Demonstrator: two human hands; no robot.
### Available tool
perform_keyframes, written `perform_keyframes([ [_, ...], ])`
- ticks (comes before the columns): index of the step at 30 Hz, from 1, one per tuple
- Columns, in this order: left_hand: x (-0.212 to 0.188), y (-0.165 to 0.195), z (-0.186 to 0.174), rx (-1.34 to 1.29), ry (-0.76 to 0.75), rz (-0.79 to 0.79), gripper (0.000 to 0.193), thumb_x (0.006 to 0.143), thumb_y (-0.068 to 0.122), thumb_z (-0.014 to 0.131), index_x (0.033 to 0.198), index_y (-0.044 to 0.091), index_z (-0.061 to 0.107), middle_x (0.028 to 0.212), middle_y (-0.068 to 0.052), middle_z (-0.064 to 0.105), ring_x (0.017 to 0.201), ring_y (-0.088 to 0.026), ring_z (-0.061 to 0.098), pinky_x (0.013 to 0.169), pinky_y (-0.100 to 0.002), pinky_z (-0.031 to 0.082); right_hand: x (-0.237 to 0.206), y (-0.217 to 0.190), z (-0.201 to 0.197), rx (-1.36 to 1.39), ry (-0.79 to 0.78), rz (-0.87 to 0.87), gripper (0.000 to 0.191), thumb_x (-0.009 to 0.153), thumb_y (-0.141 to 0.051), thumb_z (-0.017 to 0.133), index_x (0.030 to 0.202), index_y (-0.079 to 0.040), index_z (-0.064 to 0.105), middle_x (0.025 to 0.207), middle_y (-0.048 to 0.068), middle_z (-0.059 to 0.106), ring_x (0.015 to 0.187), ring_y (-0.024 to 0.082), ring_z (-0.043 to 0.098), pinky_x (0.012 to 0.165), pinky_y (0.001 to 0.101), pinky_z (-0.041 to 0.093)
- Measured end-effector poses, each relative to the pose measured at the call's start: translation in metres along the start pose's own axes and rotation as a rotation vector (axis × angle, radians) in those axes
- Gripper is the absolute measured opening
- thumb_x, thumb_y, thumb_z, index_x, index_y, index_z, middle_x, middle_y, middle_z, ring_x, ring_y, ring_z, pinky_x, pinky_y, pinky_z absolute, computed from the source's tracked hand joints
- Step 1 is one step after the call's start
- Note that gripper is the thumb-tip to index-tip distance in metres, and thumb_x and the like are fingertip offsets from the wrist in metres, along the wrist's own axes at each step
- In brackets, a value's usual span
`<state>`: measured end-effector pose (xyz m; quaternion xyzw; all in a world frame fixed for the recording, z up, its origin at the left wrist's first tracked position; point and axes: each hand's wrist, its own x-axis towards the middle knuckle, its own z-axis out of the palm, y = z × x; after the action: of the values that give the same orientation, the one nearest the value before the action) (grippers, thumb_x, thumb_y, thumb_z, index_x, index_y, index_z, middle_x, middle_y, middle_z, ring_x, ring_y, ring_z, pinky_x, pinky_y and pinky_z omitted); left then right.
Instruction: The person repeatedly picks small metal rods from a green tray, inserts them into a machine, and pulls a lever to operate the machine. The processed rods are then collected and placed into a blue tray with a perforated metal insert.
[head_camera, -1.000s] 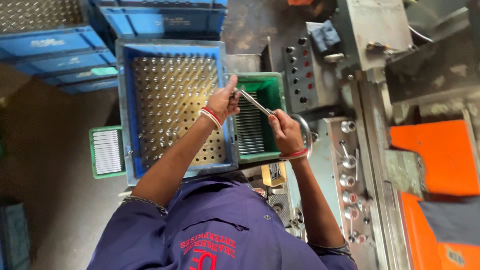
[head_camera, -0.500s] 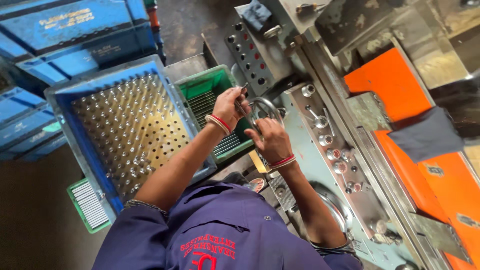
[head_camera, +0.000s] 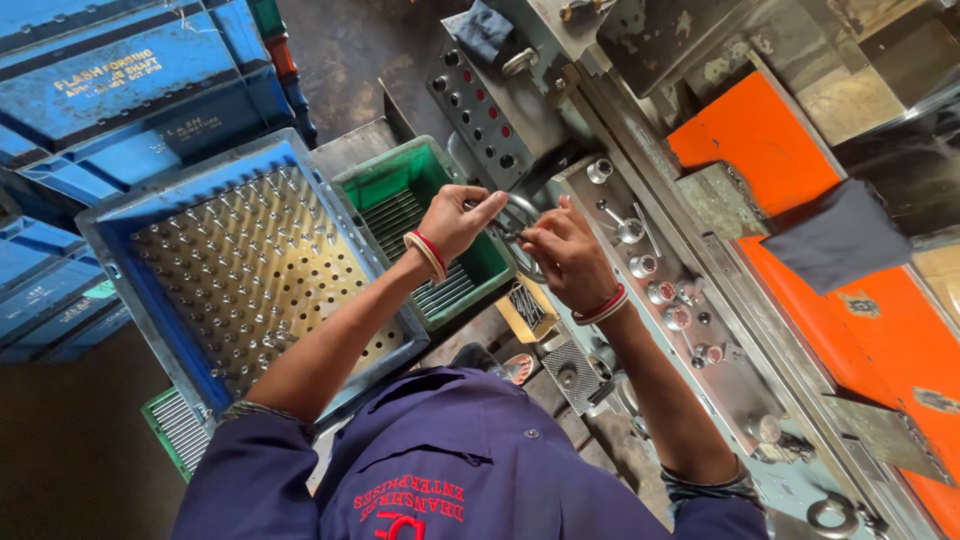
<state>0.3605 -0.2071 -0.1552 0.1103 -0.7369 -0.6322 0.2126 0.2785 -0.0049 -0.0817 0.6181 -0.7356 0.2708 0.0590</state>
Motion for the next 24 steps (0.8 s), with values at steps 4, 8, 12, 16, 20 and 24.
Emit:
perform_keyframes([
  [4, -0.001, 0.003, -0.003, -0.355, -0.137, -0.444, 0.037, 0.094, 0.036, 0.071, 0.094, -0.001, 0.074, 0.061, 0.002, 0.059, 0.044, -0.003, 0.042, 0.037, -0.024, 0.026, 0.011, -0.009, -0.004, -0.218, -0.014, -0.139, 0.015, 0.09, -0.01, 0.074, 0.104, -0.003, 0.074, 0.1, 0.01, 0.066, 0.109, 0.029, 0.064, 0.124, 0.0519, 0.031],
  [8, -0.003, 0.009, -0.007, -0.347, -0.195, -0.508, 0.04, 0.095, 0.036, 0.071, 0.094, -0.004, 0.073, 0.06, 0.003, 0.056, 0.044, -0.003, 0.042, 0.037, -0.024, 0.026, 0.01, -0.009, -0.002, -0.286, -0.036, -0.201, 0.014, 0.091, -0.01, 0.074, 0.103, -0.003, 0.073, 0.097, 0.008, 0.067, 0.108, 0.027, 0.066, 0.122, 0.0514, 0.036],
  [12, -0.007, 0.02, 0.002, -0.386, -0.185, -0.506, 0.036, 0.096, 0.034, 0.07, 0.093, -0.002, 0.073, 0.058, 0.004, 0.052, 0.043, -0.003, 0.039, 0.036, -0.024, 0.024, -0.002, -0.001, 0.006, 0.173, -0.129, 0.172, 0.013, 0.095, -0.014, 0.069, 0.095, -0.001, 0.072, 0.087, 0.006, 0.066, 0.087, 0.02, 0.065, 0.087, 0.0385, 0.048],
  [16, -0.012, 0.03, 0.02, -0.448, -0.108, -0.168, 0.024, 0.097, 0.026, 0.071, 0.091, 0.004, 0.077, 0.062, 0.008, 0.055, 0.052, 0.0, 0.042, 0.045, -0.022, 0.028, -0.021, -0.003, 0.016, 0.971, -0.091, 0.659, 0.031, 0.099, -0.014, 0.069, 0.072, 0.0, 0.071, 0.06, 0.0, 0.048, 0.056, 0.008, 0.041, 0.051, 0.0266, 0.028],
  [20, -0.009, 0.032, 0.031, -0.43, -0.08, 0.146, 0.029, 0.103, 0.023, 0.07, 0.081, 0.004, 0.071, 0.067, 0.01, 0.053, 0.063, 0.001, 0.043, 0.053, -0.021, 0.032, -0.034, -0.012, 0.024, 1.393, 0.091, 0.579, 0.046, 0.1, -0.017, 0.069, 0.058, -0.008, 0.052, 0.057, -0.006, 0.042, 0.051, 0.003, 0.033, 0.049, 0.0254, 0.022],
  [24, 0.008, 0.015, 0.049, -0.506, -0.092, -0.018, 0.026, 0.099, 0.023, 0.072, 0.078, 0.007, 0.071, 0.065, 0.009, 0.054, 0.059, -0.002, 0.044, 0.051, -0.023, 0.032, -0.037, -0.007, 0.033, 1.128, 0.361, 0.553, 0.047, 0.099, -0.02, 0.068, 0.058, -0.006, 0.051, 0.054, -0.006, 0.041, 0.051, 0.004, 0.032, 0.048, 0.0275, 0.022],
])
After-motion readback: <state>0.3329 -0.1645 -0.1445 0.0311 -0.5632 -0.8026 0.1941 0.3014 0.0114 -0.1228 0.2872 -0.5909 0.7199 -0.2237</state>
